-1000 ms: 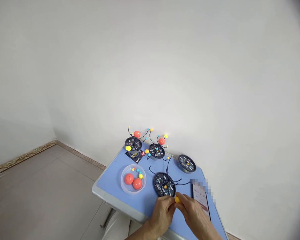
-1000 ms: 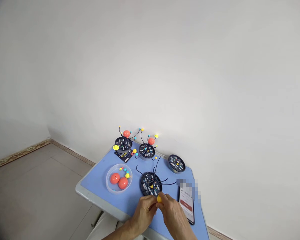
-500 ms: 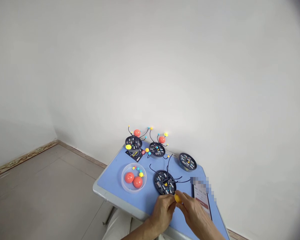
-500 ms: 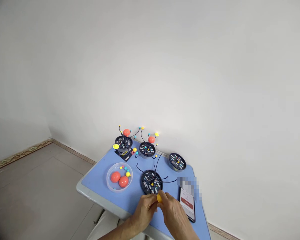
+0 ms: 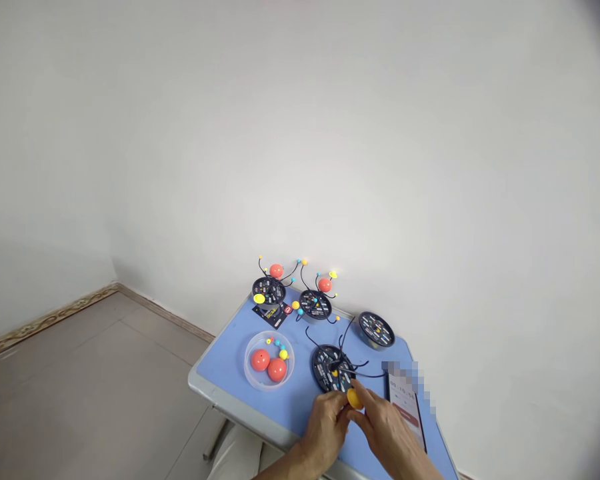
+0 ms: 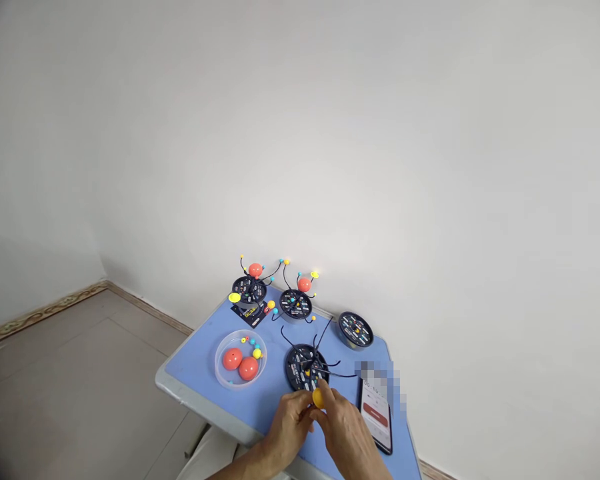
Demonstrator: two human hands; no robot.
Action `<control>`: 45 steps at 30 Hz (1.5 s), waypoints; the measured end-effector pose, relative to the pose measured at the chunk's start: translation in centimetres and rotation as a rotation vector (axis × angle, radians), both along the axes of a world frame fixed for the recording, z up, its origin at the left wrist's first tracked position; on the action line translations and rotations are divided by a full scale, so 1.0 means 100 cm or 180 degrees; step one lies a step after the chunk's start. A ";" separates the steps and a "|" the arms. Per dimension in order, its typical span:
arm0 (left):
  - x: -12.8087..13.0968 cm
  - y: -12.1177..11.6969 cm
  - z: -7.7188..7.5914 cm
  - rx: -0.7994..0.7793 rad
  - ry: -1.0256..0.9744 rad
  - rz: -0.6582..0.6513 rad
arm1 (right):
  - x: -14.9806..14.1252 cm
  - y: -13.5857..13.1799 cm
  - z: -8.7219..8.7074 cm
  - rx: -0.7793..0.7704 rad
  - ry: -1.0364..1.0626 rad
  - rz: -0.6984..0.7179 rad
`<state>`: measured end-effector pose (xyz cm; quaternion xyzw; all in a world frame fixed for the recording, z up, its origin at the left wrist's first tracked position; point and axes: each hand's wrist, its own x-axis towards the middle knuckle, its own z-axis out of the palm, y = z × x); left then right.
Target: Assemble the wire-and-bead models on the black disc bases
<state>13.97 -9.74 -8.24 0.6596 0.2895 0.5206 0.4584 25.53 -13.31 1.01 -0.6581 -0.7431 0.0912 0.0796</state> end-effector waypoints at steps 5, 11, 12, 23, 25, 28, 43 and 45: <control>0.000 0.000 0.000 -0.0119 0.0228 0.0067 | 0.002 -0.002 0.000 -0.0068 -0.0104 -0.0170; -0.003 -0.003 0.008 -0.0193 0.0284 0.0069 | 0.012 -0.007 -0.004 0.0198 0.0208 -0.0157; -0.003 -0.003 0.009 -0.0196 0.0277 0.0075 | 0.012 -0.008 -0.003 0.0242 0.0229 -0.0122; -0.001 0.000 0.000 -0.0043 0.0157 -0.0037 | -0.001 0.002 0.006 0.0023 0.0007 0.0241; -0.001 -0.001 0.003 -0.0020 0.0158 -0.0010 | -0.002 0.003 0.005 0.0013 0.0026 0.0201; -0.002 -0.001 0.005 -0.0003 0.0200 0.0054 | -0.003 0.002 0.006 -0.0001 0.0007 0.0131; -0.005 -0.004 -0.001 0.0016 0.0493 0.0467 | 0.033 -0.013 -0.019 0.0780 0.0198 -0.0052; -0.009 -0.007 -0.006 0.0196 0.0658 0.0704 | 0.041 -0.022 -0.026 0.0930 0.0290 0.0067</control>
